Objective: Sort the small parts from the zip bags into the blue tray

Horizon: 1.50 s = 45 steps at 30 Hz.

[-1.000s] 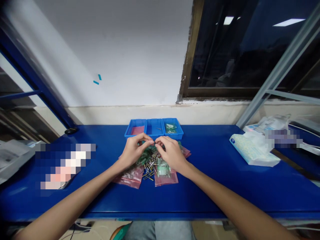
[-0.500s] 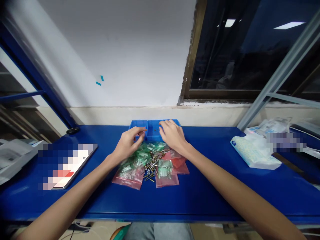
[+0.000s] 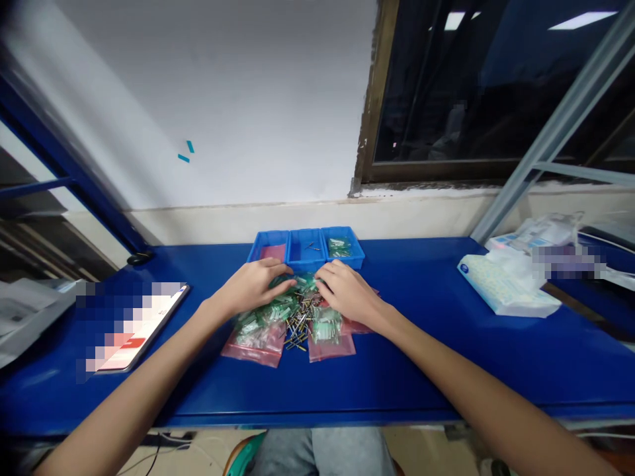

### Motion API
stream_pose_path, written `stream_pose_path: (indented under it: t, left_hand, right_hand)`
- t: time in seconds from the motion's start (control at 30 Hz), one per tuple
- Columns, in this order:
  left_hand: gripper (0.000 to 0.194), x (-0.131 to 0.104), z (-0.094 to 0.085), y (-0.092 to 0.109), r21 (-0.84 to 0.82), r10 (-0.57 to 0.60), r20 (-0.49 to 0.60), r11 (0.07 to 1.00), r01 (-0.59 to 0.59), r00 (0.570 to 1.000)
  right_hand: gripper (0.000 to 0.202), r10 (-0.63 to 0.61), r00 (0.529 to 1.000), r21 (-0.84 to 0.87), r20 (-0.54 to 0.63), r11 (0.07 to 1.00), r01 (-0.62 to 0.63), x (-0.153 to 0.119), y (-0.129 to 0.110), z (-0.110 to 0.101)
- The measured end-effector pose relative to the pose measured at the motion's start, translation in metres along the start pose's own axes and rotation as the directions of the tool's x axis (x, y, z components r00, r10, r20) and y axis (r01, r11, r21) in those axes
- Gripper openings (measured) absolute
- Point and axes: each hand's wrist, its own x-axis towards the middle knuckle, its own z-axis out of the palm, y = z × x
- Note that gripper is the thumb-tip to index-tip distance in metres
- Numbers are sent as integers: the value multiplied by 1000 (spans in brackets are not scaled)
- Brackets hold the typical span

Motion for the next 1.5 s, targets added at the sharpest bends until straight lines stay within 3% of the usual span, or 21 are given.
stream_pose_path:
  t: [0.13,0.4,0.63,0.93,1.17,1.3,1.5]
  left_hand:
    - [43,0,3,1,7,3,20,1000,-3,1000]
    - [34,1,9,4,-4,15,19,1000,-15,1000]
    - [25,3,7,8,35,-5,-29,999,6,1000]
    - [29,2,10,7,196,-25,-183,979,61,983]
    - [28,2,6,12,315,37,-355,946,82,934]
    - [29,2,7,16,238,41,-415,969,65,909]
    - [28,2,11,25,64,-3,-395,997,30,919]
  right_hand:
    - [21,12,1000,9,5,1000,-12,-1,-1,0]
    - [18,-16,1000,6,13,1000,16,-3,0,4]
    - [17,40,999,36,23,999,-41,-2,-2,2]
    - [18,29,999,35,38,999,-30,-2,-2,-4]
    - [25,96,995,89,-36,992,-93,-3,-4,-1]
    - [32,172,981,130,-95,979,-159,-3,-8,0]
    - [25,165,977,194,-137,971,-136,-1,-15,-2]
